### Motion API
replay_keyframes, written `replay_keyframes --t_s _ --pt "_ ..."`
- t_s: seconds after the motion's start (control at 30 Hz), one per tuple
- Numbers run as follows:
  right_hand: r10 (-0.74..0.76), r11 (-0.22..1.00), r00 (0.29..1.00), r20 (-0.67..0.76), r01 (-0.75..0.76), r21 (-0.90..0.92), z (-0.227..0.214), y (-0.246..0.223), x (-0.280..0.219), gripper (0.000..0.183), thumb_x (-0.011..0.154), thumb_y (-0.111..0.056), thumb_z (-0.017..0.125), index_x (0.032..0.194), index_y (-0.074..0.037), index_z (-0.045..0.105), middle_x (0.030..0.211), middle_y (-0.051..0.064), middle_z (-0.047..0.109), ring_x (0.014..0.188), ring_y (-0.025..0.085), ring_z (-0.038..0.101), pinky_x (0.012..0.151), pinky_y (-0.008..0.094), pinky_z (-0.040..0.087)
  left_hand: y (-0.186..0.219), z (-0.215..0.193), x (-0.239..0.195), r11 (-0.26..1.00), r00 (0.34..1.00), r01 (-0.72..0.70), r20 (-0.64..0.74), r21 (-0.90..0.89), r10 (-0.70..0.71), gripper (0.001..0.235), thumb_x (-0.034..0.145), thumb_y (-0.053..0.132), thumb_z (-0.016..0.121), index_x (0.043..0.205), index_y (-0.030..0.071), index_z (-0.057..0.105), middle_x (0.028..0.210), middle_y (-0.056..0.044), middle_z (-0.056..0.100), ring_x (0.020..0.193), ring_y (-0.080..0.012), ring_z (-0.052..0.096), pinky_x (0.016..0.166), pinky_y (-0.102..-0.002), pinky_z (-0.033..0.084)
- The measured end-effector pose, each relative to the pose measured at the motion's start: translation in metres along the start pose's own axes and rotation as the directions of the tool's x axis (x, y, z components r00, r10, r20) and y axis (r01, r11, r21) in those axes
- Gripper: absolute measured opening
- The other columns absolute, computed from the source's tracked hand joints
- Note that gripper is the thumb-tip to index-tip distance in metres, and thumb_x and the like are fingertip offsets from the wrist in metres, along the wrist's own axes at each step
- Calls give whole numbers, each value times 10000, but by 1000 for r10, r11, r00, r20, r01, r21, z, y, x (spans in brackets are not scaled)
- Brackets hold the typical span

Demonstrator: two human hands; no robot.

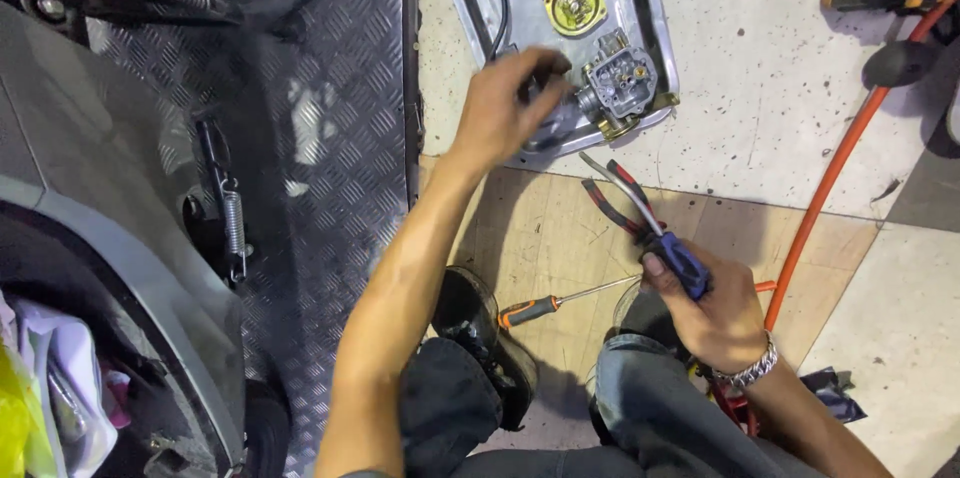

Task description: Cleaning and inspecting a motorcycle carburetor using compressed air and a small hand tool.

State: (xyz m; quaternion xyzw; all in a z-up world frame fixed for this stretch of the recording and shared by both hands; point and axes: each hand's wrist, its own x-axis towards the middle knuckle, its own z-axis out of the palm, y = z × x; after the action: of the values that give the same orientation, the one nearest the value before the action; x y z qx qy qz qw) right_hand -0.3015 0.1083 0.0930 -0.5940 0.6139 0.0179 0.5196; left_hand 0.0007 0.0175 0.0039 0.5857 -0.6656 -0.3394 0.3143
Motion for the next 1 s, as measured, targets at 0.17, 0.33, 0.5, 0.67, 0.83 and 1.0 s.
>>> replay_keyframes --t_s 0.17,0.33,0.5,0.67,0.83,1.0 --pt "-38 997 998 40 35 68 4 -3 -9 396 943 -430 645 765 -84 719 560 172 648 585 371 675 524 405 466 19 -12 -69 973 998 -11 -62 -232 -4 175 915 123 784 1088 110 752 994 -110 744 955 -314 739 825 -401 589" --pt "-85 996 993 83 82 33 6 -12 -18 371 942 -371 649 724 -76 704 548 175 642 577 358 688 517 395 464 29 -15 -94 968 1000 -1 1 -252 1 166 899 37 777 1058 12 740 975 -201 748 921 -365 749 805 -442 612" --pt "-103 994 989 110 97 56 5 -9 -23 339 941 -288 665 703 -48 697 532 190 648 534 355 680 483 384 455 28 -10 -109 981 995 -19 91 -193 37 188 913 51 751 1096 15 729 953 -195 740 887 -344 749 779 -441 616" --pt "-78 996 990 114 73 44 8 0 -21 368 938 -291 672 693 -16 678 505 194 644 499 353 661 477 385 453 32 -9 -106 991 973 -133 186 -27 135 171 940 62 716 1102 5 718 960 -187 739 879 -331 756 769 -427 626" --pt "-63 998 992 110 63 5 10 8 -20 366 948 -309 659 705 -37 675 527 188 652 504 351 653 485 389 457 32 -6 -104 992 963 -115 239 -60 126 173 966 23 653 1118 -29 718 965 -228 737 882 -348 750 802 -426 625" --pt "-60 998 991 121 59 12 10 18 -17 377 958 -312 652 696 -43 682 506 171 644 466 314 620 476 369 447 35 -1 -102 994 965 -52 252 -96 75 187 959 19 650 1126 -23 721 955 -229 739 867 -346 753 783 -413 629"
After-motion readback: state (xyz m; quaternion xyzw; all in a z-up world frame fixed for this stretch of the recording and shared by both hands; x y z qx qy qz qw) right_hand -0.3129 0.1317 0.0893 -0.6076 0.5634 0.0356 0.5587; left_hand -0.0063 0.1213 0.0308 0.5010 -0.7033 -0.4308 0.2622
